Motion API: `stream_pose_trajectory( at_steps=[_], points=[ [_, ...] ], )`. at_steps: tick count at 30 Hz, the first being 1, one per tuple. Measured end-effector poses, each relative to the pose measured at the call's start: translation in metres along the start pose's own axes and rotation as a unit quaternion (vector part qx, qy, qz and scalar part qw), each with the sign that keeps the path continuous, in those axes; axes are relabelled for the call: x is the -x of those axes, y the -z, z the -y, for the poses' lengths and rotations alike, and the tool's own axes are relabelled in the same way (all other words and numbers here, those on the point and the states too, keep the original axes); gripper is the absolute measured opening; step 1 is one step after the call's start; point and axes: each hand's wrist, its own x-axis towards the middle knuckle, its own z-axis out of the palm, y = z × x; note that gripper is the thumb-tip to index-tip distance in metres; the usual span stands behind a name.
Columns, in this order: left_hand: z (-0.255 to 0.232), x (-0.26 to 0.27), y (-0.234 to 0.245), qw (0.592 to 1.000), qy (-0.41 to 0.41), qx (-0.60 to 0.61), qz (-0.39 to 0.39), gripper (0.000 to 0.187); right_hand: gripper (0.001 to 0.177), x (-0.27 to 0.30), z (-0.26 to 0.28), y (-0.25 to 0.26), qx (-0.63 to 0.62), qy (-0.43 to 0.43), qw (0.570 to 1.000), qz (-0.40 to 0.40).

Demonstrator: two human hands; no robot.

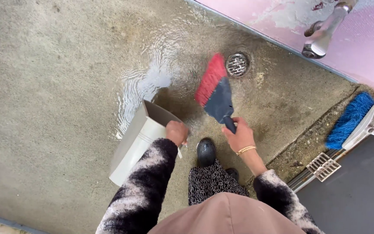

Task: Cleaning a concrete floor by pouring water from a bucket and sweeping it into a drain with a hand broom

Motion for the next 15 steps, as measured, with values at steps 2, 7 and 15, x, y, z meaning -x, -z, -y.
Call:
stream_pose_trajectory(
  at_steps=[2,7,15],
  points=[
    [0.002,0.011,-0.006,1.0,0.01,0.001,-0.009,0.04,0.051,-0.012,0.023,-0.01,0.009,0.028,1.0,0.011],
    [0.015,0.021,-0.052,1.0,-0.01,0.008,0.003,0.042,0.043,-0.034,0.115,-0.042,0.048,0.117,0.99,0.066],
    [0.045,0.012,-0.097,0.994,0.051,0.06,0.069,0.049,0.024,-0.16,0.209,-0.1,0.324,0.423,0.836,-0.131]
  ],
)
